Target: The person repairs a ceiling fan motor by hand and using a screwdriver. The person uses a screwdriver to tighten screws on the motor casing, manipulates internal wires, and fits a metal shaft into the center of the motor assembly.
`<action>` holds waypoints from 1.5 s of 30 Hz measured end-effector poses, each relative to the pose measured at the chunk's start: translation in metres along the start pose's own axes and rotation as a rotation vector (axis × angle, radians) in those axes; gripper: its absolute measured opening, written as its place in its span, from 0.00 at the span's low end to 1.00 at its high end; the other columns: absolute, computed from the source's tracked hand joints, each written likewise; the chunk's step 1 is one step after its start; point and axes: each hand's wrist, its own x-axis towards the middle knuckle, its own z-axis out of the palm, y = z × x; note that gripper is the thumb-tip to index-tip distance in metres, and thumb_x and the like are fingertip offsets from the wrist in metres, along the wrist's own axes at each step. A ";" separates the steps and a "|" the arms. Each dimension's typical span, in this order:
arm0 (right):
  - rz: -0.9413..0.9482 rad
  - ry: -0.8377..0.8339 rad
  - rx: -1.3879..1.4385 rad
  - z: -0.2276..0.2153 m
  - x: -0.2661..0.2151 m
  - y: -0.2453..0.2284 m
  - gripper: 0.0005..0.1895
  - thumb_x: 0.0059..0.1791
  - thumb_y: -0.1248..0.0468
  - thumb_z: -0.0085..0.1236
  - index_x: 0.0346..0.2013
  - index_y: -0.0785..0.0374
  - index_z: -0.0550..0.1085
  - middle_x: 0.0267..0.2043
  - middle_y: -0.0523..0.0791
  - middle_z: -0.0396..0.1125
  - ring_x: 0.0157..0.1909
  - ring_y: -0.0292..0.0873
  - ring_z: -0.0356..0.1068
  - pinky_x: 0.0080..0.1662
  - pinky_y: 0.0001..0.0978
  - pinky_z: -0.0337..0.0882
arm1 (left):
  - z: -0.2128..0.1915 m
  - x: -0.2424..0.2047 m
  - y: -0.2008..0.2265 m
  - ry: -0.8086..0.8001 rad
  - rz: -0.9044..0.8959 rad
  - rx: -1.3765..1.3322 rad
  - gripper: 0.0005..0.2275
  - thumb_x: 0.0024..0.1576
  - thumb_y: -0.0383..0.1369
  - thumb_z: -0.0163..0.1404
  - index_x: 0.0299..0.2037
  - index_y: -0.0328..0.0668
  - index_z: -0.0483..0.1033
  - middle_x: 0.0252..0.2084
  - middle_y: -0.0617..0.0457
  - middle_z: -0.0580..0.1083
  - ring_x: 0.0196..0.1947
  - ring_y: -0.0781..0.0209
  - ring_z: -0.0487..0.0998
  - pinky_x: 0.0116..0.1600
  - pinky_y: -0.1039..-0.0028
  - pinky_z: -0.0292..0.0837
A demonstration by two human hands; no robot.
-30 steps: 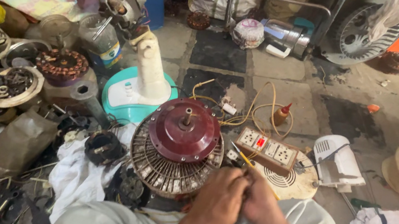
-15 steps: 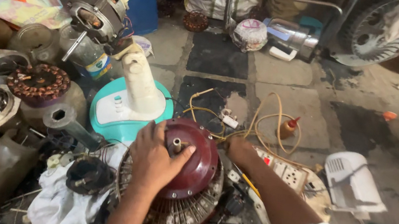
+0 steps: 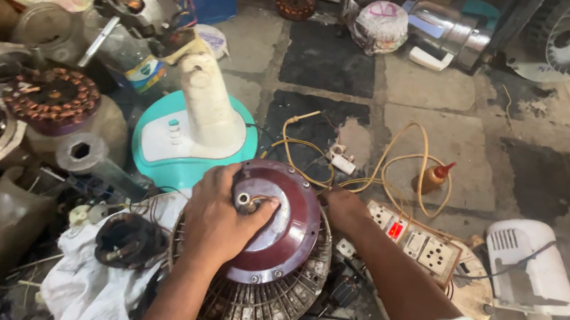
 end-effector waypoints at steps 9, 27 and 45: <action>-0.014 0.147 0.079 -0.060 -0.076 -0.036 0.22 0.46 0.55 0.61 0.55 0.49 0.77 0.55 0.49 0.74 0.53 0.52 0.76 0.58 0.44 0.73 | -0.018 -0.011 0.007 0.008 -0.081 0.002 0.31 0.44 0.54 0.65 0.55 0.48 0.74 0.50 0.41 0.73 0.50 0.37 0.73 0.51 0.50 0.70; 0.574 1.075 0.486 -0.023 -0.477 0.178 0.15 0.51 0.64 0.56 0.53 0.63 0.75 0.46 0.47 0.75 0.43 0.43 0.74 0.43 0.36 0.73 | 0.018 -0.040 -0.022 0.021 0.145 0.019 0.29 0.56 0.50 0.65 0.62 0.46 0.74 0.62 0.37 0.69 0.59 0.30 0.68 0.59 0.44 0.67; 0.610 0.363 0.332 0.165 -0.447 0.106 0.22 0.50 0.56 0.54 0.57 0.61 0.71 0.56 0.51 0.70 0.56 0.49 0.70 0.56 0.42 0.69 | 0.031 -0.045 -0.035 -0.036 0.062 0.187 0.32 0.57 0.54 0.61 0.66 0.43 0.72 0.67 0.32 0.64 0.62 0.26 0.65 0.57 0.37 0.65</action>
